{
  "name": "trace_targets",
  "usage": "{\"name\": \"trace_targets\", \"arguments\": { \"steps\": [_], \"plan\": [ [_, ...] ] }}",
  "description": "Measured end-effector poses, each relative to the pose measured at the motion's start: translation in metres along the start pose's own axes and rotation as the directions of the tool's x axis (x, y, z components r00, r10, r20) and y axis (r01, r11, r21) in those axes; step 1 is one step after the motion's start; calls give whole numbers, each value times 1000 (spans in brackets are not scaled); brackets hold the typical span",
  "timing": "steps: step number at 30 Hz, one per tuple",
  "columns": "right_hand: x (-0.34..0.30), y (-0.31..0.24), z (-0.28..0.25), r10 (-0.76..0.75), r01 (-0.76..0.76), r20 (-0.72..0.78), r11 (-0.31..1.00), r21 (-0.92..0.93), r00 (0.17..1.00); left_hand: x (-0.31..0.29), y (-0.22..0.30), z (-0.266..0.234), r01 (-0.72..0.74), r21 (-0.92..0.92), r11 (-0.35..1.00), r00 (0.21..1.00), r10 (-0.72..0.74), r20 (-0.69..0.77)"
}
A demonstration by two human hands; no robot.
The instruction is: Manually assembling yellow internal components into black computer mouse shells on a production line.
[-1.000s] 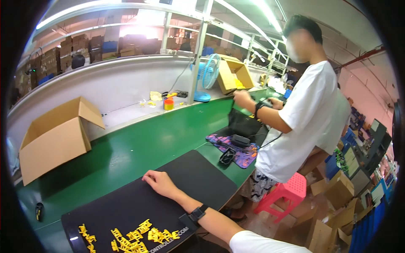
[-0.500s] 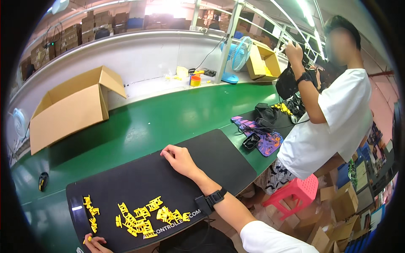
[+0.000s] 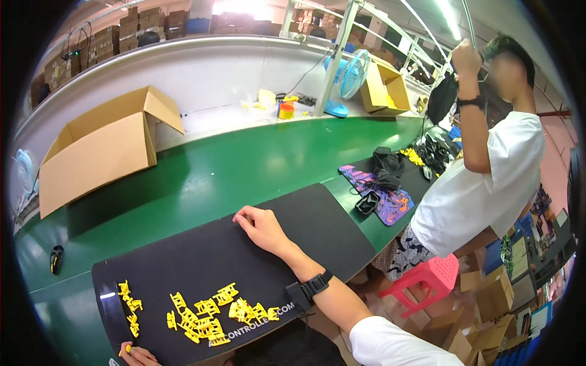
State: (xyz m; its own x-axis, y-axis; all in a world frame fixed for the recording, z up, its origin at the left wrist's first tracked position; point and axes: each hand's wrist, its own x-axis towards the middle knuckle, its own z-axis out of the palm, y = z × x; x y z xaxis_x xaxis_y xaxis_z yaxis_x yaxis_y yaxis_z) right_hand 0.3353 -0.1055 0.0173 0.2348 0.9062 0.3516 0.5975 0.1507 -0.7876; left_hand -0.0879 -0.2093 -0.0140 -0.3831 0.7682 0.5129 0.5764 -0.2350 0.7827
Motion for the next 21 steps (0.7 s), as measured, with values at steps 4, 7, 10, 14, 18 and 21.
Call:
{"name": "trace_targets", "arguments": {
  "steps": [4,7,10,14,18,21],
  "plan": [
    [-3,2,5,-2,5,-47,999,52,999,3,-3,-1,-23,24,999,1000,24,-10],
    [-3,3,1,9,-7,-59,999,36,998,4,-5,2,-76,-4,997,997,76,-33],
    [-4,3,0,1,4,-88,998,61,996,8,-3,-2,-27,29,999,997,25,72],
    [-2,3,9,-19,32,-113,993,111,993,29,5,-5,32,-170,985,966,13,257],
    [-5,-20,5,86,-47,-100,940,338,991,67,118,11,-136,-280,950,789,275,549],
    [-2,-43,-1,-31,71,-121,939,337,992,98,170,56,-125,-426,896,693,386,609]
  ]
}}
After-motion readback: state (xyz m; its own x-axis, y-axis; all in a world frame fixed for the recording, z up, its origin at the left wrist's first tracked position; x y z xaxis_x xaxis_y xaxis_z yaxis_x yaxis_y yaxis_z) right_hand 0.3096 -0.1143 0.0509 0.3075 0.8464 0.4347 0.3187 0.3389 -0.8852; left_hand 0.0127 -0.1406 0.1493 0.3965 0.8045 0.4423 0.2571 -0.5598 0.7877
